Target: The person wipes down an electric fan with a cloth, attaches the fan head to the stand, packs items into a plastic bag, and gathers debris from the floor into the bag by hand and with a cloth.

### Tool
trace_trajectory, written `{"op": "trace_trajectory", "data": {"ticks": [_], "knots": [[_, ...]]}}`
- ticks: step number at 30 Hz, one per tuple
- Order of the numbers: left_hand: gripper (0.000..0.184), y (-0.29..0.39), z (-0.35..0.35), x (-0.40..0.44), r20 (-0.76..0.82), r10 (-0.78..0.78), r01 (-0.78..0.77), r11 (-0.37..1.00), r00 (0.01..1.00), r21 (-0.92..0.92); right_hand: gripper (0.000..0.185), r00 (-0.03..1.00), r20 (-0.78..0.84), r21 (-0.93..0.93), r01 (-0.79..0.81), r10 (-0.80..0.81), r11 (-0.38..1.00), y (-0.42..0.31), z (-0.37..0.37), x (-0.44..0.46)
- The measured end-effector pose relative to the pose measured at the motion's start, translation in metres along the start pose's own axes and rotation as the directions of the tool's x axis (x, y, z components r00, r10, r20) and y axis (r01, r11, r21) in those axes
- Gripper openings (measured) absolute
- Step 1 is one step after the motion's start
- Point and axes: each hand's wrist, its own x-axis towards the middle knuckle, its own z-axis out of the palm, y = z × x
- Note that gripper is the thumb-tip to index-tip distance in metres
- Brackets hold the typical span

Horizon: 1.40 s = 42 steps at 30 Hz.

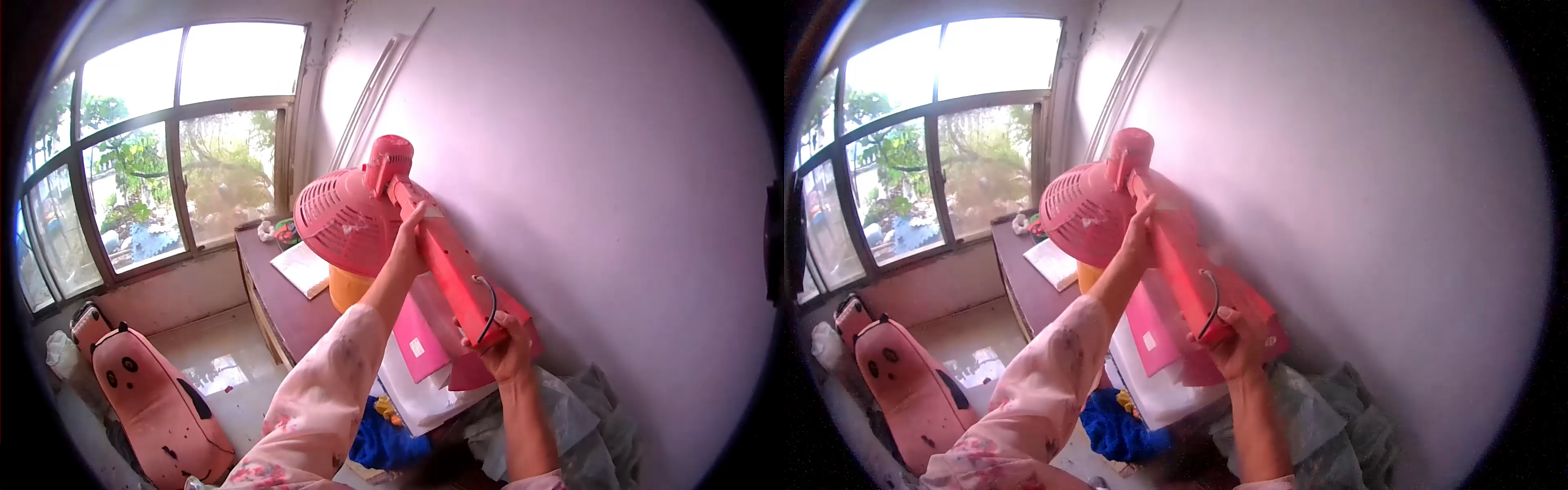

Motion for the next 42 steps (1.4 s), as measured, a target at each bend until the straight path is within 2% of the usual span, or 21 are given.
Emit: {"op": "trace_trajectory", "data": {"ticks": [6,10,12,14,17,19,20,22,25,27,28,29,30,31,34,35,37,39,40,41,42], "knots": [[0.048,0.000,0.002,-0.009,-0.070,0.075,-0.070,0.996,0.995,0.063,0.053,0.999,-0.040,0.004,0.034,-0.034,0.999,0.021,0.012,-0.023],[0.042,0.025,0.048,-0.038,0.121,0.106,-0.118,0.988,0.987,0.098,0.064,0.984,0.051,-0.163,0.175,-0.169,0.971,0.030,0.030,-0.038],[0.039,0.035,0.063,-0.051,0.173,0.141,-0.167,0.975,0.975,0.146,0.068,0.973,0.014,-0.233,0.227,-0.230,0.946,0.030,0.052,-0.050],[0.038,0.046,0.076,-0.069,0.194,0.094,-0.126,0.979,0.976,0.161,0.076,0.987,0.126,-0.142,0.122,-0.104,0.982,0.034,0.050,-0.052],[0.038,0.057,0.102,-0.113,0.231,0.192,-0.251,0.932,0.954,0.263,0.083,0.966,0.258,-0.077,-0.002,0.021,0.997,0.043,0.050,-0.061],[0.038,0.058,0.124,-0.152,0.199,0.298,-0.352,0.863,0.934,0.362,0.088,0.944,0.325,0.000,-0.056,0.053,0.998,0.052,0.062,-0.072],[0.038,0.057,0.129,-0.171,0.186,0.349,-0.395,0.820,0.918,0.414,0.089,0.941,0.325,-0.068,-0.075,0.093,0.995,0.060,0.064,-0.079],[0.046,0.062,0.124,-0.215,0.160,0.408,-0.422,0.708,0.899,0.566,0.097,0.879,0.453,-0.047,-0.144,0.149,0.988,0.089,0.053,-0.087],[0.054,0.058,0.111,-0.294,0.051,0.584,-0.432,0.536,0.810,0.726,0.100,0.713,0.601,-0.291,-0.227,0.362,0.929,0.121,0.054,-0.113],[0.067,0.040,0.114,-0.354,-0.033,0.701,-0.390,0.435,0.712,0.811,0.097,0.606,0.586,-0.600,-0.121,0.537,0.791,0.146,0.046,-0.133],[0.068,0.033,0.113,-0.382,-0.067,0.724,-0.358,0.416,0.686,0.836,0.093,0.517,0.616,-0.662,-0.070,0.594,0.747,0.166,0.035,-0.142],[0.070,0.026,0.111,-0.411,-0.099,0.746,-0.323,0.399,0.659,0.858,0.087,0.528,0.594,-0.743,0.072,0.607,0.665,0.184,0.020,-0.156],[0.071,0.021,0.103,-0.441,-0.191,0.780,-0.226,0.392,0.596,0.892,0.086,0.616,0.589,-0.803,0.372,0.524,0.465,0.209,-0.006,-0.168],[0.072,0.014,0.094,-0.471,-0.276,0.810,-0.127,0.392,0.518,0.911,0.084,0.670,0.613,-0.779,0.600,0.419,0.180,0.231,-0.026,-0.176],[0.077,-0.004,0.079,-0.549,-0.410,0.809,0.170,0.373,0.421,0.912,0.080,0.902,0.326,-0.856,0.409,0.284,-0.316,0.248,-0.038,-0.184],[0.078,-0.013,0.069,-0.572,-0.455,0.799,0.235,0.391,0.394,0.890,0.073,0.913,0.371,-0.824,0.409,0.172,-0.393,0.265,-0.055,-0.181],[0.080,-0.033,0.054,-0.613,-0.558,0.759,0.338,0.456,0.335,0.823,0.055,0.879,0.386,-0.797,0.471,0.280,-0.378,0.275,-0.075,-0.161],[0.076,-0.050,0.041,-0.646,-0.623,0.655,0.417,0.469,0.428,0.779,0.043,0.955,0.243,-0.946,0.272,0.170,-0.176,0.288,-0.087,-0.134],[0.073,-0.061,0.028,-0.662,-0.663,0.600,0.445,0.494,0.447,0.747,0.039,0.917,0.393,-0.906,0.374,-0.068,-0.200,0.279,-0.074,-0.128],[0.071,-0.069,0.015,-0.675,-0.704,0.538,0.478,0.517,0.463,0.710,0.040,0.941,0.311,-0.949,0.301,-0.134,-0.089,0.270,-0.060,-0.127],[0.068,-0.076,0.008,-0.683,-0.716,0.512,0.503,0.509,0.476,0.698,0.040,0.911,0.331,-0.942,0.336,-0.247,-0.023,0.263,-0.045,-0.126]]}}
